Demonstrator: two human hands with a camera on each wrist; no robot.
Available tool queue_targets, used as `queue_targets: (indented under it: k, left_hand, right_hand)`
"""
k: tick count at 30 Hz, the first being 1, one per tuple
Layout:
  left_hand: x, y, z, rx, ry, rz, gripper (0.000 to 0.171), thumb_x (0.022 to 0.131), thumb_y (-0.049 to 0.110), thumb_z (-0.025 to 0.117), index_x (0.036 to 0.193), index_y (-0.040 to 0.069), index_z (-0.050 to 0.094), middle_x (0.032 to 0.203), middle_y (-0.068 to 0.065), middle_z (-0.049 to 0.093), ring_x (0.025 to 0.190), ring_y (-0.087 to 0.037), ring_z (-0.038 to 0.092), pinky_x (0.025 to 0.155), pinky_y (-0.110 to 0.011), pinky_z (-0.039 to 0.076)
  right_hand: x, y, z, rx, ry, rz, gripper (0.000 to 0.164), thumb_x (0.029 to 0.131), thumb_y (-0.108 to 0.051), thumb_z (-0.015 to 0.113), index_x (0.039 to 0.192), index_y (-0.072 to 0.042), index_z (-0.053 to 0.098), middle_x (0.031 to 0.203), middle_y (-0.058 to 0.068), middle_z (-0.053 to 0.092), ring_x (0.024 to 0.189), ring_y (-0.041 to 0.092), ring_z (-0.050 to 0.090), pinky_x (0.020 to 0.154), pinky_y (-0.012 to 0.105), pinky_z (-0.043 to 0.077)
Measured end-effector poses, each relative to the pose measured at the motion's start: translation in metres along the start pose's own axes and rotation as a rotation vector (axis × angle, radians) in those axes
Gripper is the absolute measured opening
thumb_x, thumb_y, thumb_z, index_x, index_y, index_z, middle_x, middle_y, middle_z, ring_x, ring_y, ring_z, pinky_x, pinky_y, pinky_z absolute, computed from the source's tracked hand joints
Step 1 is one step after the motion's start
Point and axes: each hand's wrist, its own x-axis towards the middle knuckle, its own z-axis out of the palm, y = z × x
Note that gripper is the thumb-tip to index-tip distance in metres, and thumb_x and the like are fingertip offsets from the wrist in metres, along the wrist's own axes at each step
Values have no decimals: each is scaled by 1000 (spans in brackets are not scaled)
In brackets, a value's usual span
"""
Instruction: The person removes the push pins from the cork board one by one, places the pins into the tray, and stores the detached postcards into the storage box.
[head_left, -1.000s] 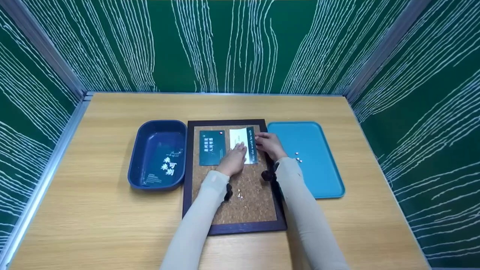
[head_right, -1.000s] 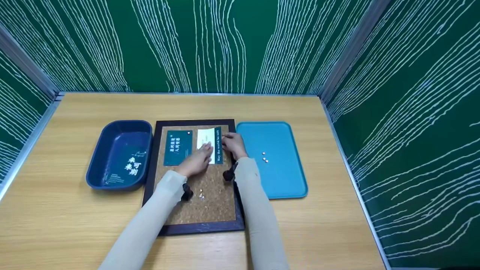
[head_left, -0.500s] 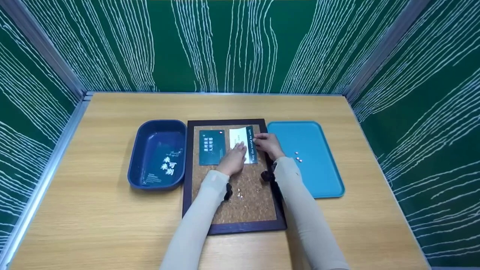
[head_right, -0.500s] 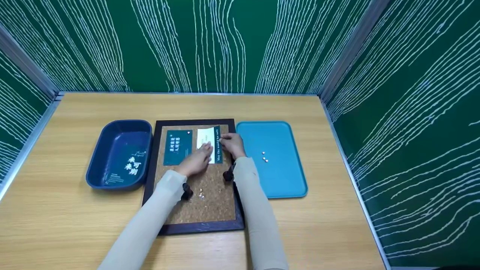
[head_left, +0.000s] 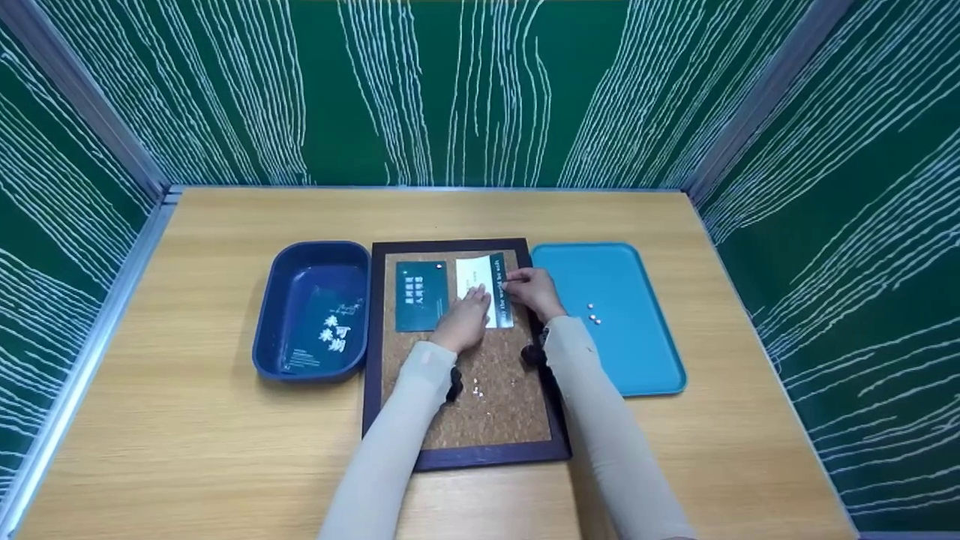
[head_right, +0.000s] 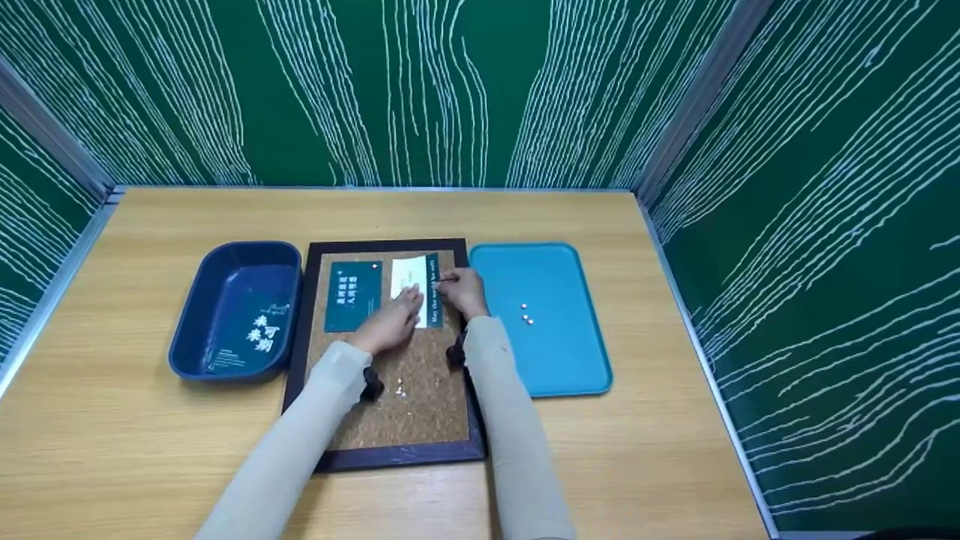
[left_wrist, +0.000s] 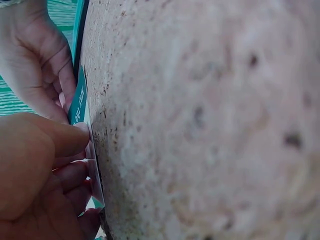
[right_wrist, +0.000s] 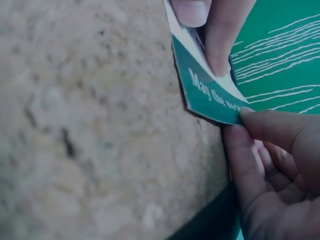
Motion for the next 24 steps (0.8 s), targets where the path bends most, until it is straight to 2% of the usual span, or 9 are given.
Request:
queue_targets:
  k: [9,14,17,20,24]
  left_hand:
    - [-7,2,3,0,-1,9,49,103,19,40,149,4,33,159,-10,22,148,-26,18,121,-41,18]
    - [-7,2,0,5,2,5,49,103,19,41,148,4,34,159,-11,23,148,-26,19,121,-41,18]
    - [-5,2,-3,6,3,21,48,102,18,43,147,2,36,158,-13,25,147,-28,21,120,-42,21]
    - [-2,1,-7,-29,9,34,47,102,18,43,145,1,39,157,-15,27,147,-30,23,119,-43,23]
    - [3,-1,-13,-151,11,37,47,103,20,40,146,1,38,157,-18,26,147,-33,22,120,-43,22]
  right_hand:
    - [-1,6,2,4,10,4,18,87,-2,66,104,4,67,97,12,67,79,14,66,74,26,58]
    - [1,5,4,22,17,-7,16,86,0,66,102,5,67,92,9,67,76,13,65,74,27,58]
    - [2,4,3,-6,32,-13,16,86,0,67,101,4,68,93,11,68,77,14,65,73,27,58]
    - [2,2,3,-43,43,-21,16,86,-2,67,101,3,68,98,13,69,80,15,65,72,26,57]
    - [2,0,3,-60,55,-25,16,87,-3,67,102,2,69,101,14,69,82,16,65,72,26,57]
